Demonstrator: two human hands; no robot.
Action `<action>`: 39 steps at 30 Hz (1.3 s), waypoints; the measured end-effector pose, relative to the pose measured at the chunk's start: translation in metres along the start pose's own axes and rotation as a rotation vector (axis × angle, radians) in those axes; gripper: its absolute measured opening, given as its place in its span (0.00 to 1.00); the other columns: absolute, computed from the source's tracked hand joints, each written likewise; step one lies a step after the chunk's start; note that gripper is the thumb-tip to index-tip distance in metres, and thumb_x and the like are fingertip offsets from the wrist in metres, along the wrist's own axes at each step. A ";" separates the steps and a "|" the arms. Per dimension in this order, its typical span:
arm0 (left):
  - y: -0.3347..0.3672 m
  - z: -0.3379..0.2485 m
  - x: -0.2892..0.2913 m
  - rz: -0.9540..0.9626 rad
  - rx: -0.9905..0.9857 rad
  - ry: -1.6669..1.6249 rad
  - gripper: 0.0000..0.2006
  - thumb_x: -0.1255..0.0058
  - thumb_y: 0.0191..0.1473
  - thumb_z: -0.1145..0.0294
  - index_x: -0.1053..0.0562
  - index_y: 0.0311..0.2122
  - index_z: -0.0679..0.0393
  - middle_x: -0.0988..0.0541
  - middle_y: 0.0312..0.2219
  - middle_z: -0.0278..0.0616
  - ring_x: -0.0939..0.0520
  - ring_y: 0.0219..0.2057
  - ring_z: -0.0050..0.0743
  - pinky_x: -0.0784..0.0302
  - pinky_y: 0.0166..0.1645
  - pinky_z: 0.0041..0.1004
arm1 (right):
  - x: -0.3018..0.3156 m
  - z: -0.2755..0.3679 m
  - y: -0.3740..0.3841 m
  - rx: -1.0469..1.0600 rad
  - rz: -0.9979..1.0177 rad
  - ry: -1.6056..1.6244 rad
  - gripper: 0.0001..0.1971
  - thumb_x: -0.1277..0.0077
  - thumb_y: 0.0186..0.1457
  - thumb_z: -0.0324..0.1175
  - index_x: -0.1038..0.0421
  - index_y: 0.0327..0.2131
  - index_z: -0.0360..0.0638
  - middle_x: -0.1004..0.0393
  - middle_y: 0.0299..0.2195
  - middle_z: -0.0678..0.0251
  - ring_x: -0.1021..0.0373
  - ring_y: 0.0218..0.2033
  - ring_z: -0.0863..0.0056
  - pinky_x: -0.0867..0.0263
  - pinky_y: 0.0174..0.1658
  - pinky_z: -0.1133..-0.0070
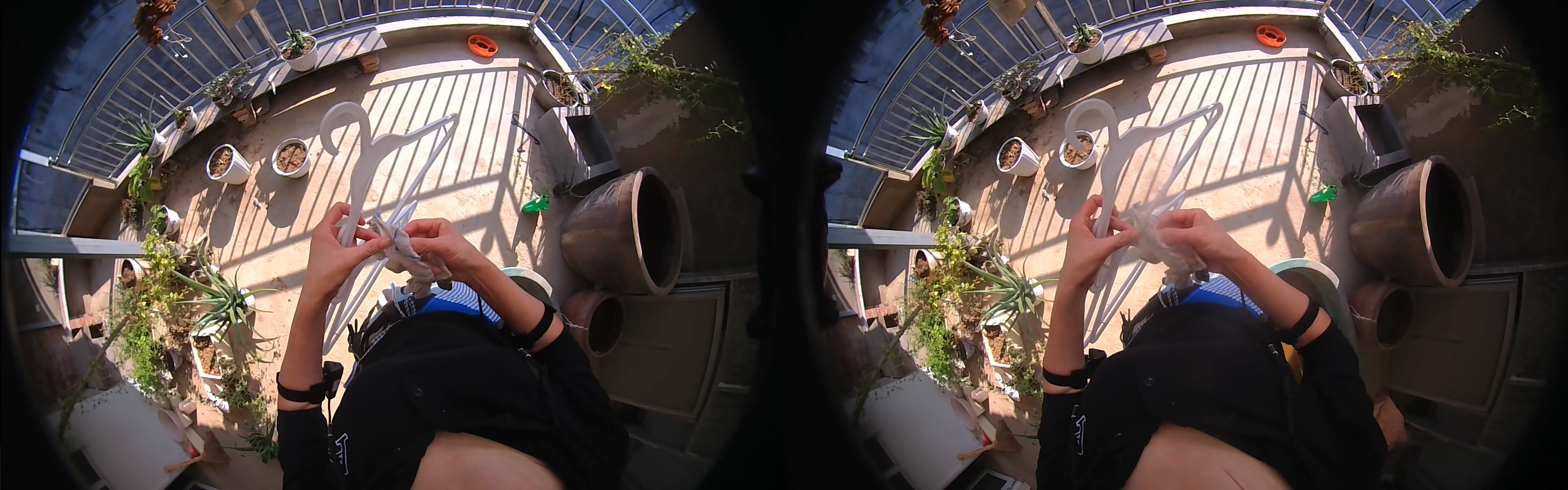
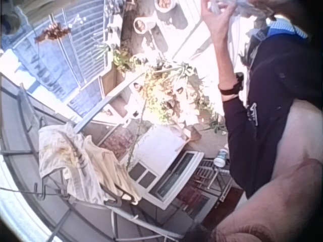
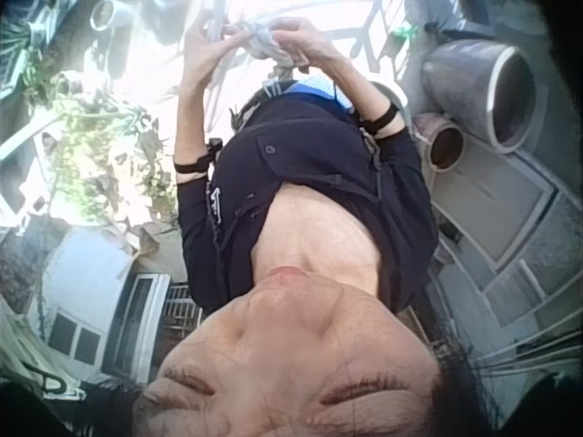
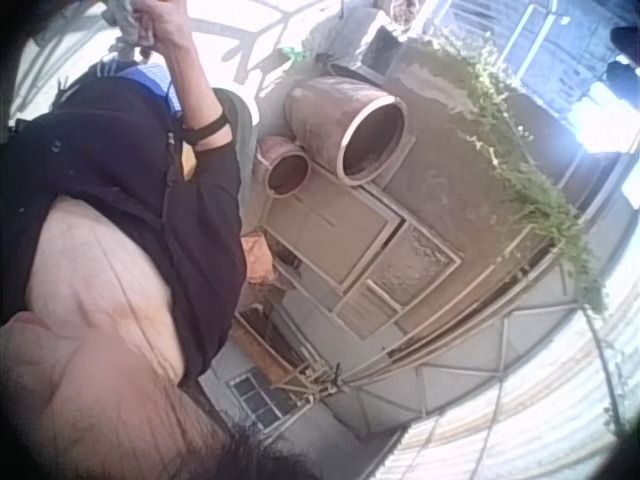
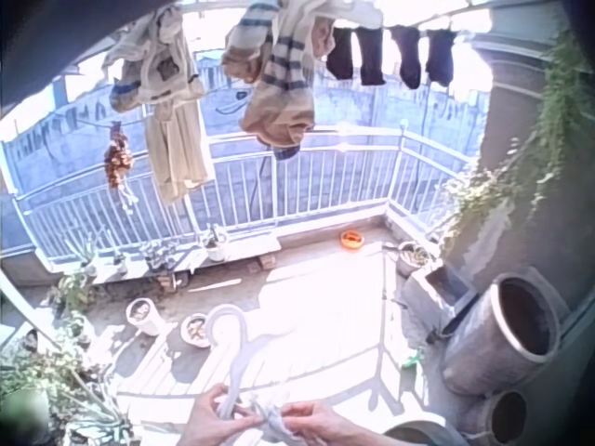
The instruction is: The person clips small clothing items onto a white plastic hanger and hangs it on a clothesline. The person repeats this process with additional items, securing them with clips and placing the hanger on the line.
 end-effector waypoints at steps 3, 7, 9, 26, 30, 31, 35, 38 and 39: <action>-0.002 -0.001 -0.003 0.011 0.007 0.006 0.24 0.29 0.40 0.73 0.33 0.39 0.59 0.19 0.24 0.40 0.18 0.28 0.21 0.24 0.33 0.21 | -0.002 -0.001 0.001 0.007 0.019 -0.032 0.06 0.44 0.52 0.28 0.23 0.34 0.38 0.25 0.23 0.71 0.35 0.16 0.88 0.43 0.17 0.89; -0.004 -0.003 -0.001 -0.009 0.017 0.071 0.24 0.29 0.40 0.74 0.33 0.39 0.60 0.19 0.24 0.40 0.18 0.28 0.22 0.24 0.34 0.20 | 0.003 0.004 0.000 0.047 -0.027 -0.051 0.04 0.44 0.52 0.27 0.24 0.32 0.38 0.26 0.22 0.72 0.36 0.15 0.88 0.44 0.16 0.88; -0.006 -0.004 -0.004 0.013 0.013 0.029 0.23 0.30 0.41 0.75 0.33 0.39 0.60 0.19 0.23 0.40 0.18 0.29 0.23 0.23 0.34 0.20 | 0.005 0.008 -0.001 0.083 -0.062 -0.093 0.04 0.44 0.53 0.27 0.24 0.32 0.38 0.27 0.21 0.72 0.36 0.15 0.88 0.44 0.16 0.88; -0.008 0.001 0.003 0.061 -0.015 -0.139 0.19 0.34 0.43 0.79 0.33 0.38 0.58 0.21 0.26 0.36 0.22 0.26 0.14 0.27 0.32 0.15 | 0.027 0.050 -0.020 0.131 -0.090 -0.101 0.08 0.56 0.63 0.37 0.38 0.36 0.45 0.30 0.26 0.64 0.38 0.14 0.81 0.47 0.11 0.85; -0.008 -0.002 0.001 0.064 -0.023 -0.120 0.19 0.34 0.42 0.80 0.33 0.37 0.57 0.22 0.25 0.34 0.27 0.21 0.08 0.33 0.28 0.13 | 0.025 0.036 -0.015 0.089 -0.082 0.065 0.09 0.55 0.63 0.38 0.39 0.38 0.44 0.32 0.26 0.66 0.38 0.16 0.82 0.48 0.12 0.87; -0.008 -0.003 -0.001 0.076 -0.030 -0.111 0.19 0.35 0.42 0.80 0.33 0.37 0.57 0.22 0.24 0.34 0.29 0.20 0.06 0.35 0.27 0.13 | 0.024 0.024 -0.012 0.021 -0.085 0.111 0.11 0.53 0.63 0.41 0.37 0.36 0.44 0.34 0.24 0.70 0.40 0.16 0.85 0.48 0.12 0.88; -0.007 -0.004 -0.003 0.074 -0.018 -0.062 0.19 0.35 0.41 0.81 0.33 0.36 0.57 0.22 0.23 0.33 0.32 0.18 0.04 0.38 0.24 0.12 | 0.018 -0.023 -0.013 -0.291 0.005 0.206 0.16 0.55 0.64 0.45 0.35 0.40 0.41 0.25 0.25 0.66 0.42 0.11 0.88 0.52 0.09 0.91; -0.008 -0.001 -0.004 0.081 0.005 -0.045 0.19 0.35 0.40 0.81 0.33 0.36 0.57 0.21 0.24 0.33 0.33 0.18 0.04 0.39 0.24 0.12 | 0.016 -0.032 -0.013 -0.274 0.029 0.134 0.11 0.48 0.61 0.38 0.33 0.40 0.41 0.24 0.27 0.66 0.40 0.13 0.88 0.48 0.11 0.91; -0.007 0.000 -0.004 0.086 0.016 -0.054 0.20 0.35 0.39 0.81 0.34 0.36 0.56 0.21 0.24 0.34 0.33 0.18 0.04 0.39 0.24 0.12 | 0.014 -0.029 -0.013 -0.241 0.045 0.107 0.11 0.46 0.60 0.36 0.32 0.40 0.41 0.24 0.28 0.66 0.40 0.14 0.89 0.47 0.12 0.91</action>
Point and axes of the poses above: each hand's wrist, its own y-axis towards the middle knuckle, its own x-axis out of the back of the hand, z = x × y, the point moved 9 cm from there along y, towards the middle knuckle
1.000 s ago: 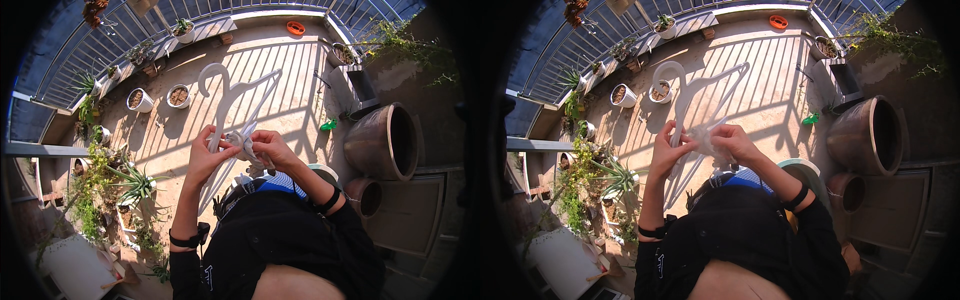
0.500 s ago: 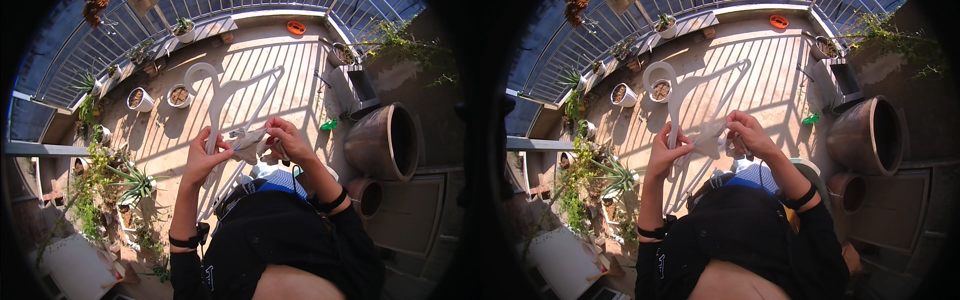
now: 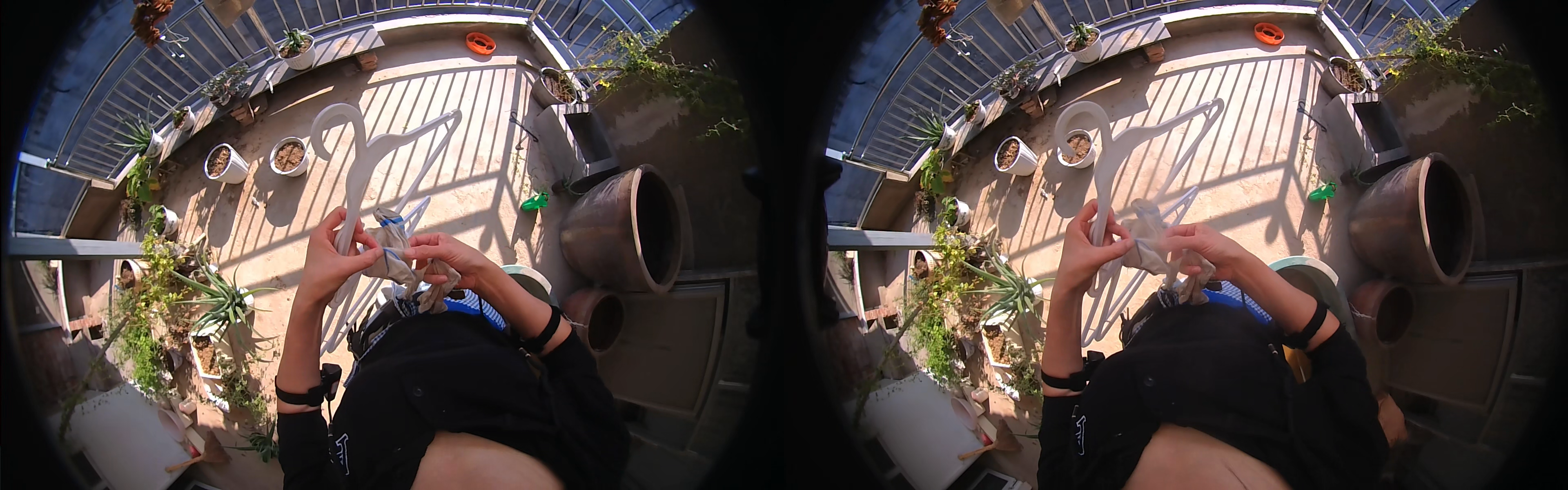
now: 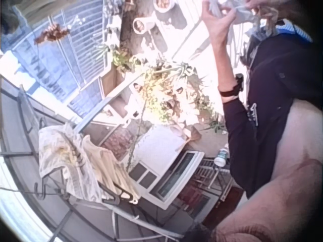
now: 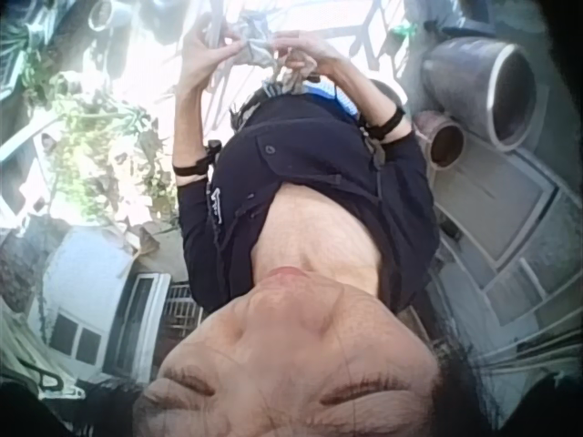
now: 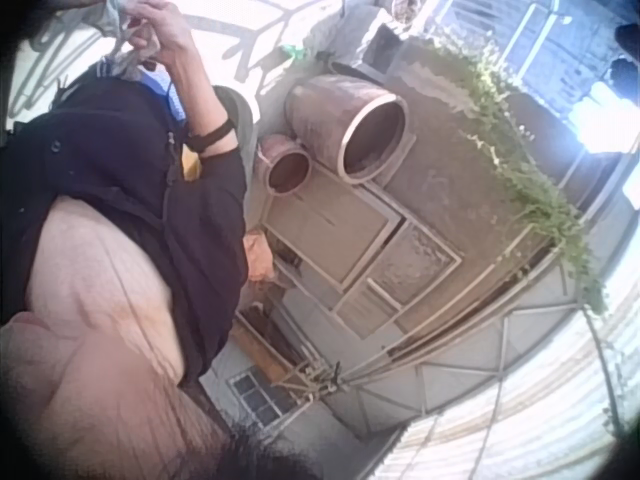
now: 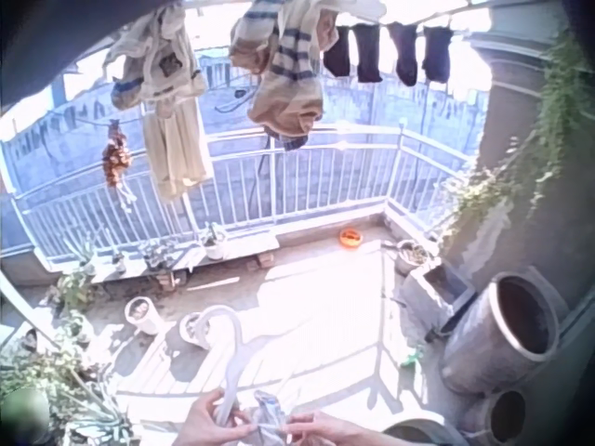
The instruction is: The person clips small clothing items onto a white plastic hanger and hangs it on a clothesline. The person repeats this process with additional items, securing them with clips and placing the hanger on the line.
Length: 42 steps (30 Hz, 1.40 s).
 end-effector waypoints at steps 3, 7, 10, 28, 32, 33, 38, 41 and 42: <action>-0.003 -0.001 0.001 0.023 0.004 0.026 0.19 0.36 0.40 0.81 0.33 0.36 0.57 0.21 0.24 0.35 0.30 0.20 0.07 0.36 0.26 0.14 | -0.002 0.025 -0.007 0.191 -0.003 -0.005 0.10 0.42 0.56 0.31 0.30 0.40 0.41 0.25 0.30 0.67 0.38 0.15 0.89 0.45 0.14 0.91; -0.004 0.000 -0.008 0.081 0.029 0.054 0.20 0.35 0.40 0.81 0.33 0.36 0.58 0.21 0.24 0.37 0.24 0.25 0.13 0.29 0.31 0.16 | -0.007 0.052 -0.016 0.316 -0.020 -0.123 0.11 0.41 0.54 0.28 0.30 0.40 0.40 0.24 0.33 0.66 0.38 0.15 0.90 0.44 0.15 0.90; -0.003 0.001 -0.014 0.049 0.043 0.004 0.23 0.31 0.38 0.79 0.33 0.37 0.57 0.21 0.24 0.35 0.31 0.20 0.06 0.38 0.24 0.12 | -0.015 0.055 -0.017 0.323 -0.053 -0.247 0.12 0.40 0.53 0.28 0.29 0.40 0.39 0.24 0.32 0.67 0.37 0.15 0.90 0.45 0.15 0.89; -0.003 -0.002 -0.009 -0.022 -0.011 0.071 0.20 0.32 0.42 0.78 0.35 0.34 0.58 0.20 0.25 0.40 0.18 0.27 0.19 0.25 0.31 0.16 | -0.010 0.066 -0.031 0.328 -0.194 -0.356 0.09 0.36 0.48 0.27 0.28 0.29 0.40 0.27 0.19 0.69 0.38 0.12 0.89 0.48 0.15 0.89; 0.001 -0.002 -0.020 -0.011 -0.055 0.035 0.20 0.32 0.43 0.77 0.33 0.37 0.60 0.20 0.25 0.39 0.18 0.29 0.20 0.24 0.32 0.17 | -0.024 0.057 -0.021 0.349 -0.140 -0.360 0.07 0.36 0.47 0.28 0.27 0.27 0.40 0.27 0.19 0.71 0.39 0.13 0.89 0.48 0.17 0.89; 0.002 -0.001 -0.019 -0.016 -0.039 0.080 0.20 0.32 0.43 0.77 0.33 0.38 0.61 0.20 0.25 0.38 0.19 0.28 0.18 0.24 0.32 0.17 | -0.025 0.056 -0.021 0.344 -0.139 -0.366 0.07 0.37 0.48 0.28 0.26 0.27 0.40 0.27 0.19 0.71 0.39 0.13 0.89 0.47 0.17 0.89; -0.004 -0.003 -0.014 0.018 -0.005 0.073 0.20 0.34 0.43 0.78 0.33 0.38 0.60 0.20 0.26 0.39 0.20 0.26 0.17 0.25 0.32 0.16 | -0.014 0.066 -0.028 0.357 -0.197 -0.382 0.08 0.35 0.46 0.24 0.26 0.29 0.38 0.29 0.17 0.71 0.40 0.12 0.88 0.50 0.15 0.88; -0.005 -0.006 -0.016 0.061 -0.011 0.057 0.20 0.34 0.43 0.79 0.33 0.38 0.60 0.20 0.26 0.40 0.20 0.27 0.18 0.24 0.33 0.17 | -0.012 0.068 -0.031 0.363 -0.177 -0.398 0.09 0.34 0.45 0.24 0.28 0.27 0.39 0.29 0.17 0.73 0.39 0.12 0.89 0.49 0.16 0.88; -0.005 -0.007 -0.019 0.083 -0.013 0.060 0.20 0.34 0.43 0.79 0.33 0.38 0.60 0.20 0.26 0.41 0.19 0.27 0.19 0.23 0.33 0.17 | -0.013 0.067 -0.031 0.364 -0.164 -0.398 0.10 0.34 0.45 0.24 0.28 0.27 0.39 0.29 0.17 0.73 0.39 0.12 0.89 0.49 0.16 0.88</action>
Point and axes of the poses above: each hand's wrist, its own y-axis towards the middle knuckle, its own x-axis out of the back of the hand, z = x × y, the point moved 9 cm from there along y, towards the middle knuckle
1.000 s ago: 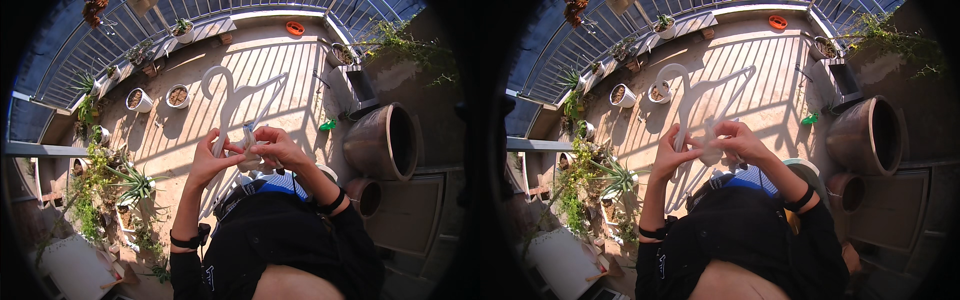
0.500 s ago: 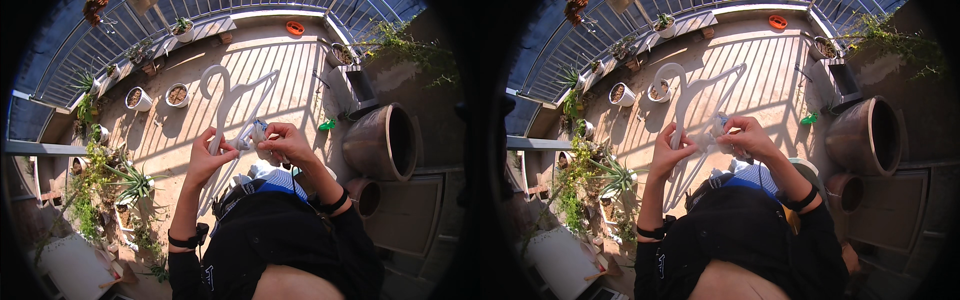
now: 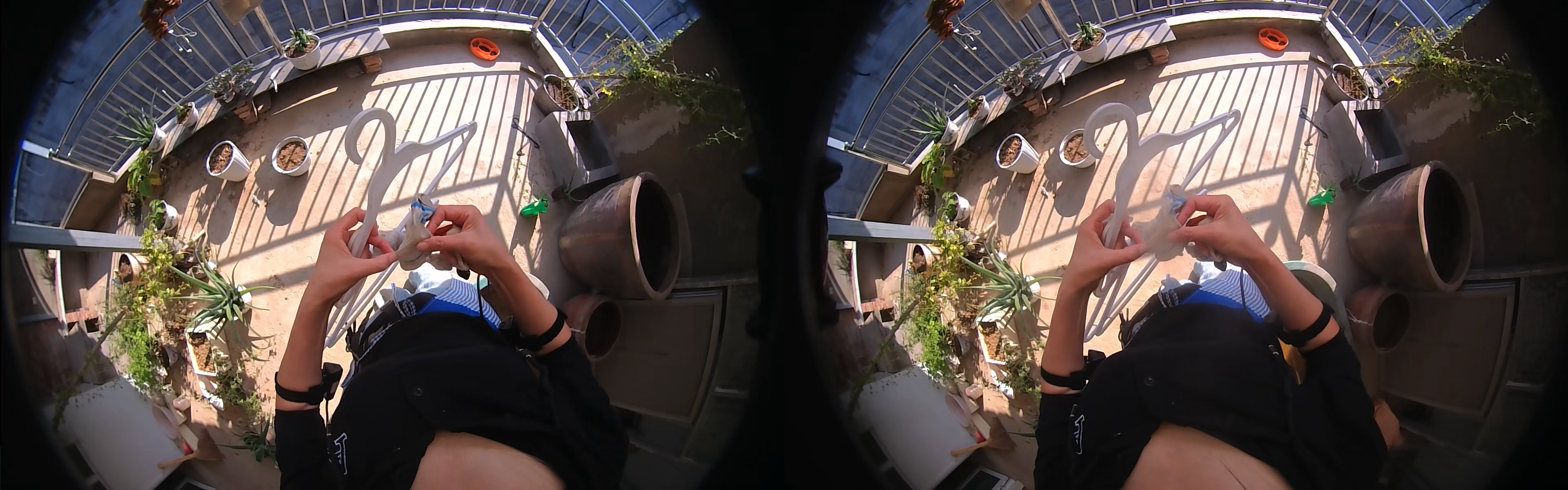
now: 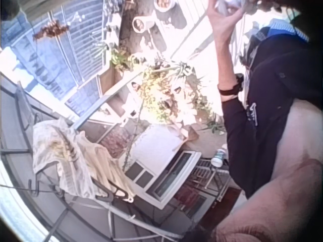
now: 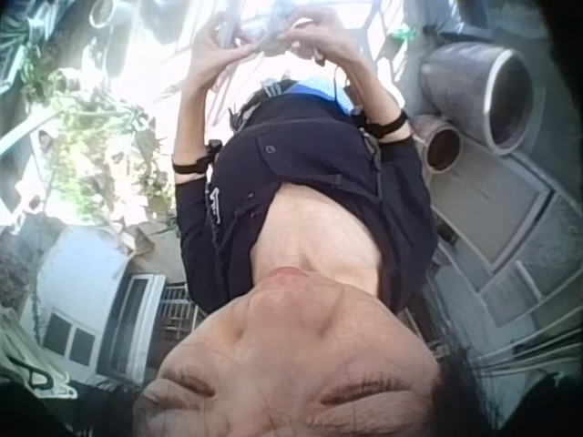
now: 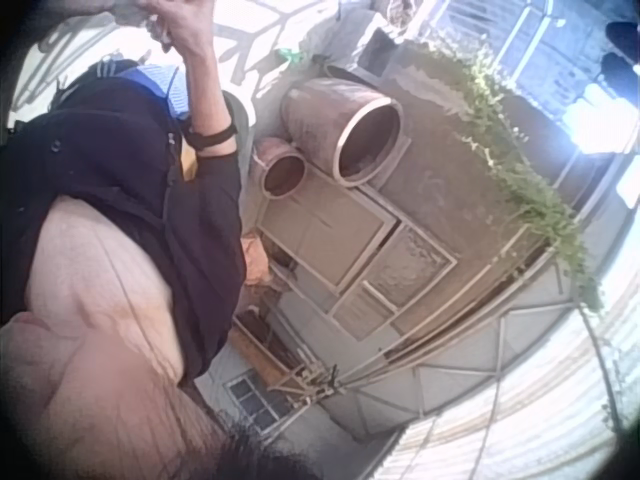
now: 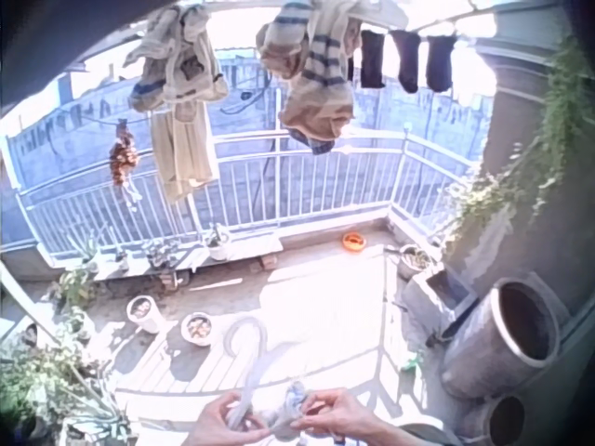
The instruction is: The person clips small clothing items onto a white plastic hanger and hangs it on a clothesline. The person repeats this process with additional items, securing them with clips and placing the hanger on the line.
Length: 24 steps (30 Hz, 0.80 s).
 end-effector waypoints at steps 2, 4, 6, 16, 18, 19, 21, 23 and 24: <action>0.001 0.001 -0.002 -0.010 0.011 -0.015 0.20 0.34 0.43 0.78 0.33 0.38 0.60 0.20 0.27 0.41 0.19 0.29 0.21 0.22 0.35 0.19 | -0.004 0.003 0.000 0.057 0.031 -0.054 0.09 0.35 0.46 0.24 0.29 0.26 0.39 0.28 0.18 0.72 0.37 0.14 0.90 0.48 0.16 0.88; 0.002 0.002 -0.002 -0.042 0.005 -0.029 0.19 0.34 0.43 0.78 0.34 0.38 0.60 0.20 0.27 0.41 0.18 0.31 0.22 0.21 0.37 0.21 | -0.010 0.005 0.001 0.123 0.045 -0.113 0.07 0.38 0.47 0.23 0.29 0.27 0.38 0.28 0.18 0.71 0.38 0.14 0.91 0.49 0.16 0.88; 0.004 0.004 -0.001 -0.095 -0.012 -0.046 0.19 0.34 0.44 0.78 0.34 0.38 0.60 0.20 0.27 0.41 0.17 0.31 0.23 0.20 0.38 0.22 | -0.015 0.001 0.001 0.101 0.067 -0.113 0.07 0.38 0.47 0.24 0.28 0.27 0.39 0.27 0.19 0.72 0.37 0.16 0.92 0.50 0.17 0.89; 0.003 0.008 0.007 -0.125 -0.041 -0.118 0.19 0.36 0.44 0.80 0.32 0.40 0.61 0.19 0.29 0.41 0.17 0.30 0.22 0.22 0.36 0.19 | -0.021 0.001 0.000 0.072 0.138 -0.151 0.06 0.40 0.48 0.24 0.28 0.29 0.39 0.28 0.19 0.73 0.39 0.15 0.93 0.52 0.17 0.88; 0.003 0.008 0.004 -0.115 -0.031 -0.068 0.18 0.35 0.45 0.80 0.32 0.39 0.62 0.19 0.29 0.43 0.17 0.31 0.25 0.20 0.38 0.21 | -0.021 -0.006 -0.001 -0.011 0.140 -0.157 0.06 0.41 0.49 0.24 0.28 0.29 0.40 0.29 0.18 0.74 0.39 0.15 0.93 0.52 0.17 0.88; 0.003 0.006 0.003 -0.118 -0.040 -0.059 0.18 0.35 0.45 0.80 0.32 0.39 0.63 0.19 0.30 0.43 0.17 0.32 0.25 0.20 0.38 0.21 | -0.024 -0.008 -0.001 -0.012 0.165 -0.143 0.06 0.41 0.49 0.25 0.28 0.30 0.41 0.29 0.18 0.75 0.40 0.15 0.92 0.53 0.16 0.88; 0.005 0.004 0.001 -0.122 -0.056 -0.039 0.18 0.35 0.45 0.79 0.32 0.39 0.63 0.19 0.30 0.43 0.17 0.32 0.26 0.19 0.38 0.22 | -0.028 -0.003 -0.001 0.051 0.172 -0.147 0.06 0.41 0.50 0.25 0.28 0.31 0.41 0.30 0.18 0.75 0.40 0.15 0.92 0.53 0.16 0.88; 0.005 0.003 0.001 -0.122 -0.063 -0.036 0.18 0.35 0.44 0.80 0.32 0.38 0.60 0.19 0.28 0.41 0.17 0.29 0.22 0.22 0.34 0.19 | -0.029 -0.007 -0.001 0.013 0.186 -0.151 0.07 0.41 0.50 0.25 0.28 0.33 0.41 0.29 0.18 0.74 0.40 0.15 0.91 0.53 0.16 0.87; 0.004 0.003 0.001 -0.123 -0.066 -0.034 0.18 0.35 0.44 0.80 0.32 0.37 0.59 0.19 0.28 0.40 0.18 0.28 0.20 0.24 0.32 0.18 | -0.028 -0.010 -0.002 -0.023 0.187 -0.157 0.08 0.40 0.50 0.25 0.29 0.33 0.41 0.27 0.23 0.71 0.38 0.16 0.91 0.50 0.17 0.87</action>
Point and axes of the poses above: each hand's wrist, its own y-axis towards the middle knuckle, its own x-axis out of the back of the hand, z = x × y, the point moved 9 cm from there along y, towards the middle knuckle
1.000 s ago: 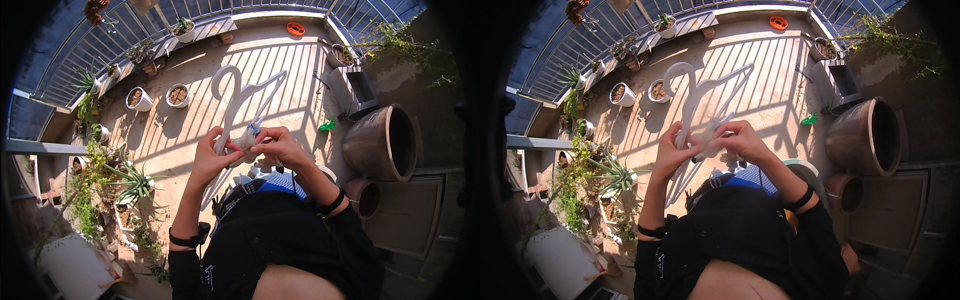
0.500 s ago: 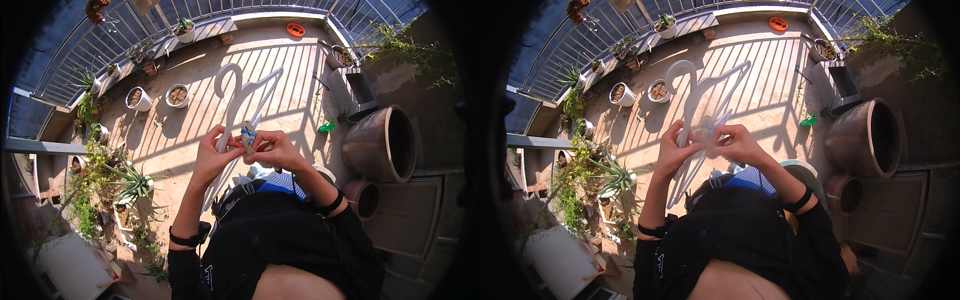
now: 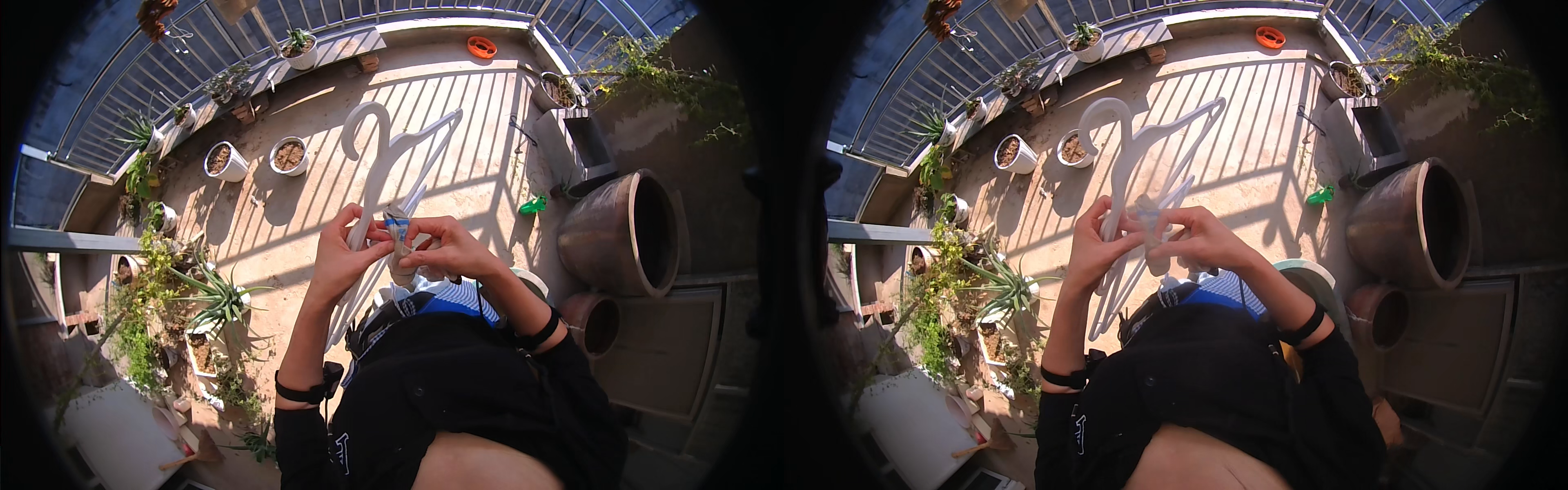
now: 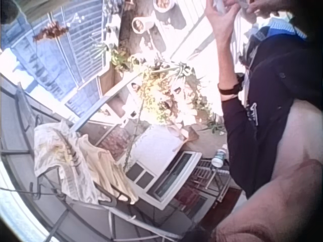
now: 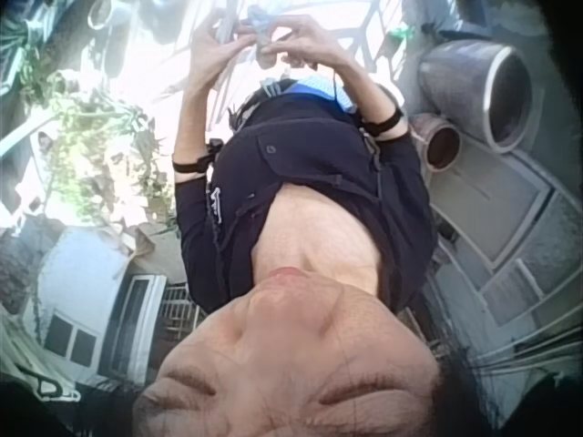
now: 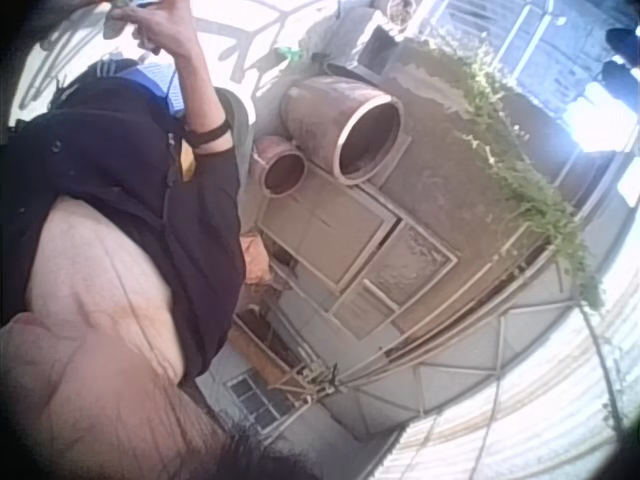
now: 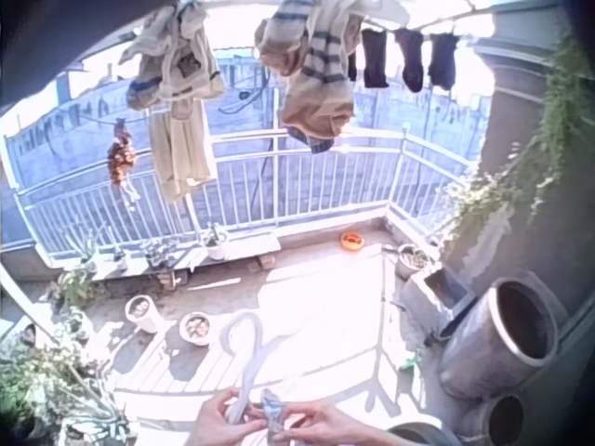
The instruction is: The person clips small clothing items onto a white plastic hanger and hangs it on a clothesline. The person repeats this process with additional items, securing them with clips and placing the hanger on the line.
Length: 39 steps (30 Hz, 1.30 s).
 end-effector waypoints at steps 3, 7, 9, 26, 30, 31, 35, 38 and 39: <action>-0.003 0.000 0.006 0.013 0.010 -0.012 0.17 0.35 0.44 0.80 0.33 0.37 0.59 0.19 0.27 0.40 0.18 0.28 0.20 0.24 0.32 0.18 | 0.009 -0.001 -0.004 -0.047 -0.012 0.035 0.09 0.40 0.50 0.25 0.31 0.32 0.41 0.23 0.31 0.65 0.34 0.18 0.89 0.45 0.17 0.88; -0.006 0.004 0.019 -0.045 0.028 -0.007 0.17 0.35 0.44 0.80 0.34 0.35 0.57 0.20 0.26 0.39 0.18 0.27 0.20 0.24 0.33 0.18 | 0.026 0.007 -0.013 0.033 -0.075 0.162 0.08 0.41 0.51 0.24 0.31 0.32 0.40 0.23 0.35 0.61 0.34 0.16 0.88 0.46 0.14 0.89; -0.006 0.003 0.022 -0.056 0.008 -0.001 0.17 0.35 0.44 0.80 0.34 0.35 0.57 0.20 0.26 0.40 0.18 0.28 0.20 0.24 0.33 0.19 | 0.032 0.009 -0.016 0.063 -0.090 0.200 0.08 0.42 0.51 0.23 0.32 0.31 0.39 0.25 0.45 0.56 0.33 0.17 0.87 0.44 0.14 0.89; -0.007 0.001 0.020 -0.006 0.013 0.048 0.18 0.35 0.43 0.81 0.34 0.35 0.57 0.20 0.26 0.39 0.23 0.23 0.12 0.30 0.28 0.14 | 0.013 -0.023 0.004 -0.057 -0.145 0.357 0.07 0.41 0.55 0.29 0.27 0.35 0.38 0.27 0.22 0.69 0.40 0.10 0.87 0.48 0.12 0.89; -0.008 -0.002 0.022 -0.039 -0.010 0.022 0.18 0.35 0.44 0.79 0.33 0.36 0.59 0.22 0.27 0.37 0.20 0.27 0.17 0.26 0.30 0.15 | 0.011 -0.007 -0.001 0.040 -0.138 0.334 0.09 0.42 0.53 0.26 0.25 0.38 0.36 0.23 0.25 0.65 0.37 0.13 0.88 0.45 0.15 0.88; -0.008 -0.004 0.021 -0.044 -0.016 0.027 0.17 0.35 0.45 0.78 0.33 0.37 0.60 0.23 0.27 0.36 0.19 0.29 0.18 0.24 0.31 0.16 | 0.011 -0.005 -0.002 0.048 -0.148 0.307 0.08 0.42 0.53 0.26 0.25 0.38 0.36 0.23 0.25 0.65 0.37 0.13 0.87 0.45 0.15 0.88; -0.007 -0.007 0.016 -0.062 -0.030 0.026 0.17 0.35 0.46 0.79 0.33 0.36 0.59 0.25 0.27 0.36 0.18 0.33 0.23 0.21 0.36 0.19 | 0.005 -0.002 -0.003 0.055 -0.146 0.204 0.07 0.42 0.53 0.26 0.24 0.36 0.36 0.23 0.23 0.65 0.36 0.14 0.87 0.44 0.15 0.88; -0.004 -0.004 0.017 -0.077 -0.041 -0.001 0.16 0.35 0.46 0.78 0.33 0.35 0.59 0.24 0.26 0.35 0.18 0.33 0.22 0.22 0.37 0.20 | 0.006 -0.004 -0.002 0.057 -0.157 0.190 0.05 0.39 0.50 0.25 0.25 0.30 0.35 0.24 0.32 0.61 0.36 0.13 0.87 0.44 0.15 0.88; -0.003 -0.003 0.020 -0.083 -0.043 -0.007 0.15 0.35 0.46 0.78 0.33 0.34 0.58 0.23 0.26 0.35 0.18 0.33 0.22 0.23 0.38 0.21 | 0.008 -0.004 -0.002 0.059 -0.161 0.206 0.05 0.38 0.49 0.24 0.26 0.28 0.35 0.24 0.36 0.59 0.37 0.12 0.87 0.44 0.15 0.88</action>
Point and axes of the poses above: each hand's wrist, its own y-axis towards the middle knuckle, its own x-axis out of the back of the hand, z = x × y, the point moved 9 cm from there along y, towards the middle knuckle
